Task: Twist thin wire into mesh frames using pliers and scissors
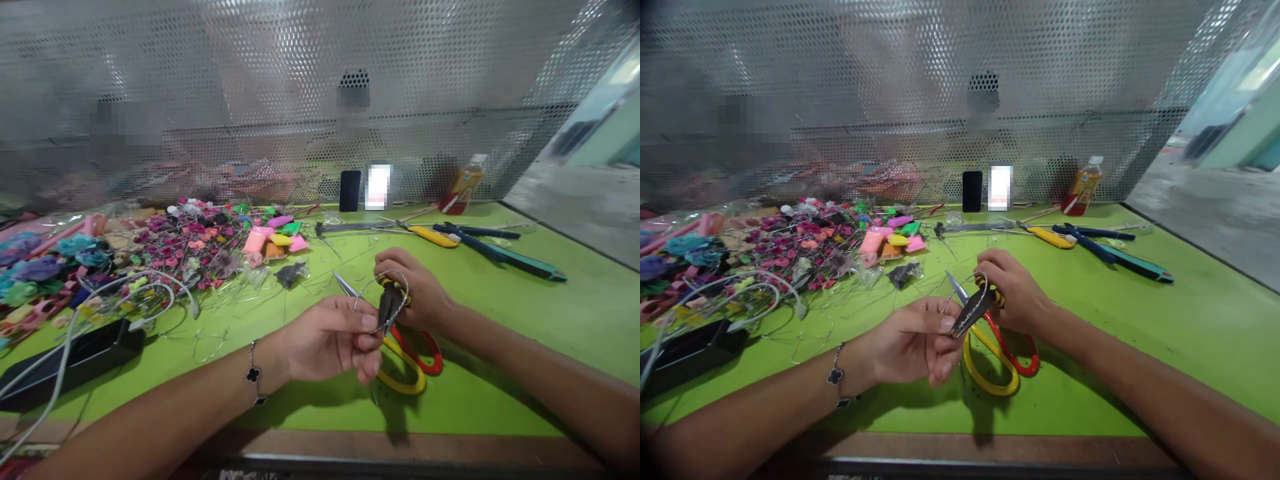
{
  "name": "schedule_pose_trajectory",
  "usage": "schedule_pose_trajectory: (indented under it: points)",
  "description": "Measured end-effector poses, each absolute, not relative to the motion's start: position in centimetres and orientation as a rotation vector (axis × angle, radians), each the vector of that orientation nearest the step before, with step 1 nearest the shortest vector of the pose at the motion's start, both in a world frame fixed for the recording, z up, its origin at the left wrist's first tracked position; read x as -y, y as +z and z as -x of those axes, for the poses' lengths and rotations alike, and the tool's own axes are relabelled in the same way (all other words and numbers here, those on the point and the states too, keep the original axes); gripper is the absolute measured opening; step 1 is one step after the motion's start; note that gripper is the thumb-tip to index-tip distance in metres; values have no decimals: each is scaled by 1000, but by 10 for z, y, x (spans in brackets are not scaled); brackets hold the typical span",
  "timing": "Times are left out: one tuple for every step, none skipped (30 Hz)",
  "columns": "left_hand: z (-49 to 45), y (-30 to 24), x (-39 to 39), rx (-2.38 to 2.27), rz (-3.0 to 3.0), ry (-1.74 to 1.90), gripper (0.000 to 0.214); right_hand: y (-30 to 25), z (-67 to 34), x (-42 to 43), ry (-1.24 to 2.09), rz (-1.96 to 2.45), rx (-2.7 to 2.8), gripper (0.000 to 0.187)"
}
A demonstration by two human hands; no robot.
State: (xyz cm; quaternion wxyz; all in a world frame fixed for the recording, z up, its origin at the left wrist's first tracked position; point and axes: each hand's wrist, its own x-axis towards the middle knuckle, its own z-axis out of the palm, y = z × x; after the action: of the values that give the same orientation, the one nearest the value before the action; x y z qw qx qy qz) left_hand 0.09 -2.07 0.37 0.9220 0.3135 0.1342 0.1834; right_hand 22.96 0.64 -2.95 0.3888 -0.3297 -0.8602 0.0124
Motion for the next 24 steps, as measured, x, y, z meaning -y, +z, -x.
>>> schedule_pose_trajectory:
  points:
    - [-1, 4, 22, -271, -638, 362, 29, -29, -229, -6, 26, 826, 2186, 37]
    - [-2, 3, 23, -268, -638, 350, 29, -28, -229, -6, 23, 816, 2185, 36]
    - [-2, 3, 24, -263, -641, 346, 29, -27, -229, -5, 20, 806, 2185, 34]
    - [-2, 3, 24, -262, -649, 353, 29, -26, -229, -4, 20, 808, 2185, 33]
    - [-2, 3, 24, -267, -662, 371, 29, -25, -229, -3, 24, 824, 2186, 31]
    - [-2, 3, 24, -275, -681, 401, 28, -24, -230, -2, 32, 854, 2190, 29]
    - [-1, 3, 24, -291, -703, 439, 28, -24, -230, -2, 44, 896, 2196, 27]
    - [0, 3, 23, -313, -729, 482, 28, -23, -231, -1, 58, 948, 2199, 25]
    - [1, 3, 22, -338, -758, 522, 28, -23, -233, 0, 69, 1005, 2200, 24]
    - [1, 3, 21, -363, -789, 561, 28, -23, -234, 0, 74, 1059, 2198, 23]
    - [2, 4, 19, -385, -817, 598, 29, -24, -235, 0, 70, 1101, 2194, 22]
    - [2, 4, 18, -406, -840, 636, 30, -24, -236, 0, 61, 1142, 2188, 21]
    - [1, 5, 17, -422, -859, 678, 31, -24, -236, 0, 48, 1178, 2181, 21]
    - [1, 5, 16, -437, -871, 720, 32, -25, -236, 0, 35, 1209, 2177, 21]
    - [0, 6, 16, -451, -876, 762, 33, -25, -236, 0, 28, 1235, 2175, 21]
    - [-1, 6, 16, -465, -877, 802, 35, -25, -236, -1, 25, 1259, 2170, 21]
    - [-2, 7, 17, -479, -874, 841, 35, -25, -235, -1, 28, 1280, 2163, 22]
    - [-3, 7, 17, -491, -864, 878, 35, -25, -234, -1, 32, 1291, 2154, 23]
    - [-4, 7, 17, -505, -849, 913, 35, -26, -233, -2, 35, 1288, 2147, 25]
    - [-5, 7, 17, -517, -830, 941, 35, -26, -232, -2, 34, 1278, 2142, 27]
    - [-5, 7, 17, -526, -811, 964, 35, -26, -232, -3, 28, 1262, 2139, 30]
    - [-5, 7, 17, -532, -796, 983, 35, -27, -233, -5, 21, 1245, 2142, 32]
    - [-5, 7, 16, -534, -785, 997, 34, -28, -234, -6, 14, 1236, 2149, 35]
    - [-5, 7, 15, -531, -782, 1010, 34, -28, -236, -8, 10, 1237, 2157, 36]
